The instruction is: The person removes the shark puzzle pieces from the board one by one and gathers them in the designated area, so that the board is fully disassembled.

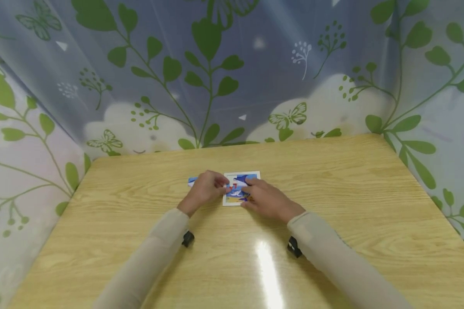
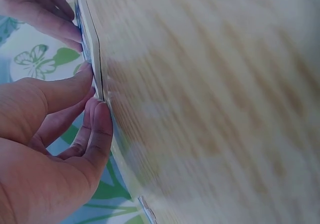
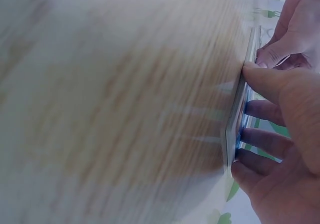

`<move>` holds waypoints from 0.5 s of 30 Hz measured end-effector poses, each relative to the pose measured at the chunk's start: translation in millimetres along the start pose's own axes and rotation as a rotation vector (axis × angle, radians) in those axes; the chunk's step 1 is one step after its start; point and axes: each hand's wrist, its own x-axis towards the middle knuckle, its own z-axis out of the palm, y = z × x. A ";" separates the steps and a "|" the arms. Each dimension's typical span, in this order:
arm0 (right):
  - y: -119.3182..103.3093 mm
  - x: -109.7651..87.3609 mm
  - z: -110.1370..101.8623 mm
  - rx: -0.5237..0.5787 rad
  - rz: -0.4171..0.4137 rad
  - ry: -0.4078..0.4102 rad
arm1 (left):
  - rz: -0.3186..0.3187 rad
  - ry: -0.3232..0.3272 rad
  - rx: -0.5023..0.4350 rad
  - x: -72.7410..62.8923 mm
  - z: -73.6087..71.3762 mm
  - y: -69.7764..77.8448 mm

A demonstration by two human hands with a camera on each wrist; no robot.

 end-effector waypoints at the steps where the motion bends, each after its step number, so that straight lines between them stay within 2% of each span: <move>1: -0.4 -0.1 -0.3 0.001 0.005 -0.003 | -0.003 -0.003 0.001 0.4 0.1 0.4; 8: 0.5 -0.4 0.6 0.004 0.010 -0.005 | -0.035 -0.018 -0.028 2.7 1.1 1.0; 15: 0.4 0.3 -0.5 0.008 -0.004 0.010 | -0.021 0.000 -0.045 3.8 0.3 0.3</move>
